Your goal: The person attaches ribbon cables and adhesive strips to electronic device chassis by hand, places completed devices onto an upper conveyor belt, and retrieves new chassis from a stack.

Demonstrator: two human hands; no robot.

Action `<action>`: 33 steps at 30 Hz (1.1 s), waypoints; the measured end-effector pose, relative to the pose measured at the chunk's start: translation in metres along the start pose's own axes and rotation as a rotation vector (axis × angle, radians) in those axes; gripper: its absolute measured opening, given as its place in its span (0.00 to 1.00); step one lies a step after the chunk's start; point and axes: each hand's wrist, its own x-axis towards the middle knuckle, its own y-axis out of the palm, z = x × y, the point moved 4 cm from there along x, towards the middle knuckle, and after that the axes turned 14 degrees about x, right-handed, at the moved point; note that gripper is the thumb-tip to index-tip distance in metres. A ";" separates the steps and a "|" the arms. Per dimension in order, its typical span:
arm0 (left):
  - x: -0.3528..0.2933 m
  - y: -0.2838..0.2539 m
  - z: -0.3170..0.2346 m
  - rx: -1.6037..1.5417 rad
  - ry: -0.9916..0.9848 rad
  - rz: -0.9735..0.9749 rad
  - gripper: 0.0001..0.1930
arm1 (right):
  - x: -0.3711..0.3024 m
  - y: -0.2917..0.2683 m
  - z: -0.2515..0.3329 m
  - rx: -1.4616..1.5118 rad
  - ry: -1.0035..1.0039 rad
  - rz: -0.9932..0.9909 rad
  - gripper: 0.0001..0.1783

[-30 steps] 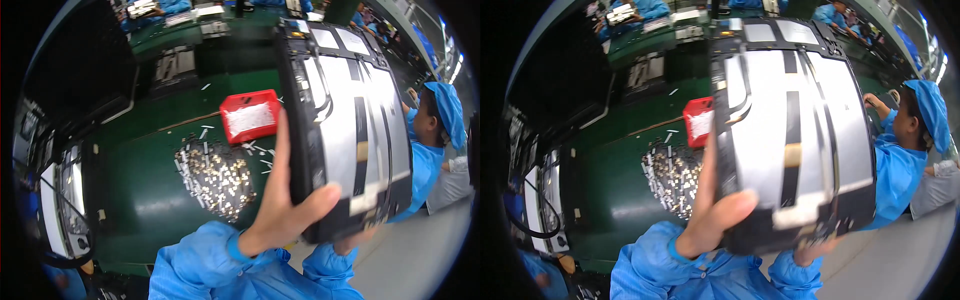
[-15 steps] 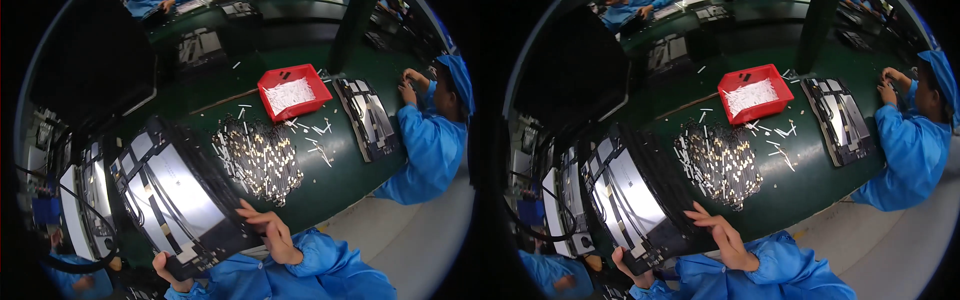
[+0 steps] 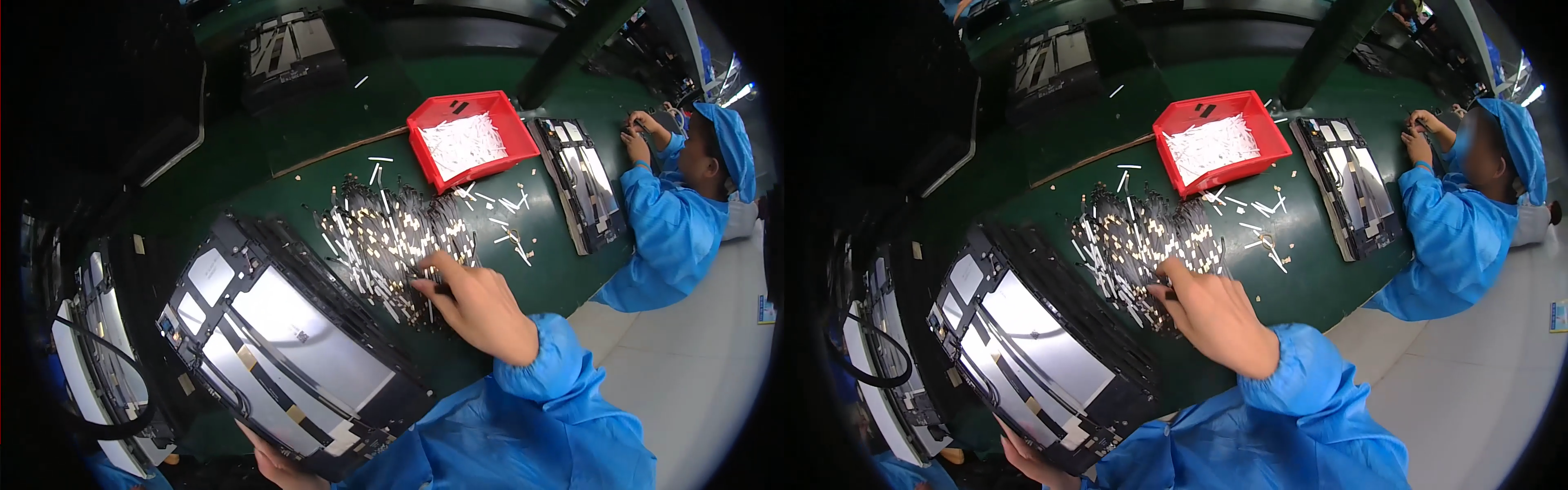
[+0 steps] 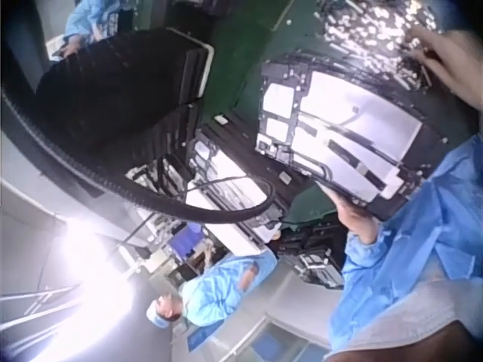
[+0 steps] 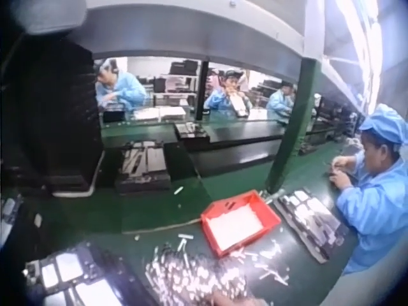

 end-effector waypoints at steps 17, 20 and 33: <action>-0.024 0.006 -0.018 0.043 0.260 0.368 0.32 | 0.005 -0.007 0.001 0.404 0.305 0.089 0.08; -0.044 -0.007 -0.015 -0.172 0.048 0.230 0.29 | -0.008 -0.016 0.025 0.495 0.192 -0.081 0.07; -0.073 -0.003 -0.045 0.397 0.218 0.621 0.40 | -0.036 0.062 0.116 0.519 -0.358 0.413 0.09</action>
